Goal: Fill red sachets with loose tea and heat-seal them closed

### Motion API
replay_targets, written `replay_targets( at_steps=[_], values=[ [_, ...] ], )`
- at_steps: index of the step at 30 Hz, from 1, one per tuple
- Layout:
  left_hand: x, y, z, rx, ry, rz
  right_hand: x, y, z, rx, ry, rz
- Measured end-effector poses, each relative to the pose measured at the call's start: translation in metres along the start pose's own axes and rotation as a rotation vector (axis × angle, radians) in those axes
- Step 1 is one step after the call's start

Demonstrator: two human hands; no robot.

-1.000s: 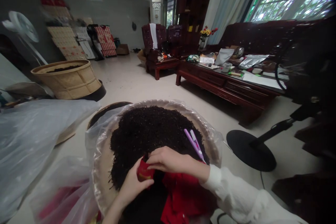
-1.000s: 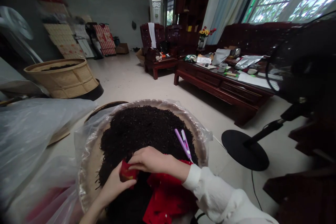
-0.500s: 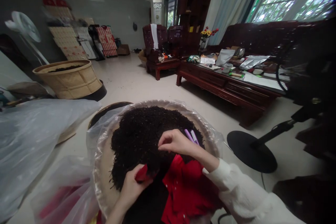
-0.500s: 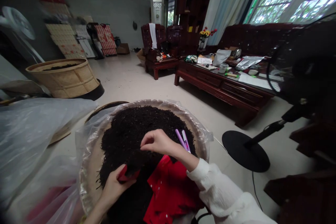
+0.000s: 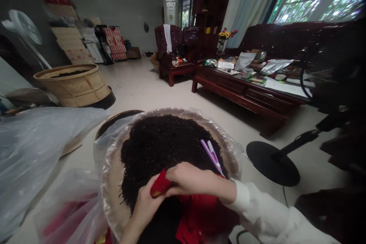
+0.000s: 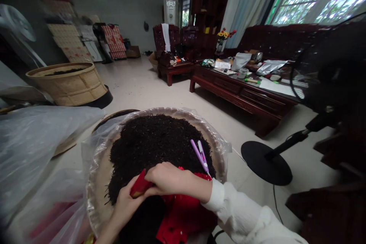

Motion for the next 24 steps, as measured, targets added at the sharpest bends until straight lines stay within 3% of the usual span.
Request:
replay_targets(
  at_steps=[5, 9, 11, 16, 24],
  values=[
    [0.002, -0.002, -0.002, 0.022, 0.072, 0.012, -0.013, -0.008, 0.008, 0.012, -0.026, 0.056],
    [-0.008, -0.011, -0.001, 0.163, 0.093, -0.117, -0.016, -0.016, 0.009, 0.039, 0.040, 0.114],
    [-0.011, -0.014, 0.001, 0.187, 0.156, -0.229, -0.019, -0.013, 0.010, -0.010, 0.041, 0.151],
    [-0.010, -0.019, 0.001, 0.089, 0.340, -0.551, -0.029, 0.010, 0.008, -0.259, -0.055, 0.275],
    [-0.018, -0.023, 0.007, -0.028, 0.294, -0.644, -0.030, -0.001, 0.008, -0.159, -0.083, 0.325]
  ],
)
Point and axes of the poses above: each hand's wrist, its own z-axis towards the middle knuckle, its own y-axis out of the back of the hand, x = y × z, the point moved 7 cm from there along z, towards the middle knuckle, and after that the axes turned 8 degrees about -z, right-handed, at the moved point
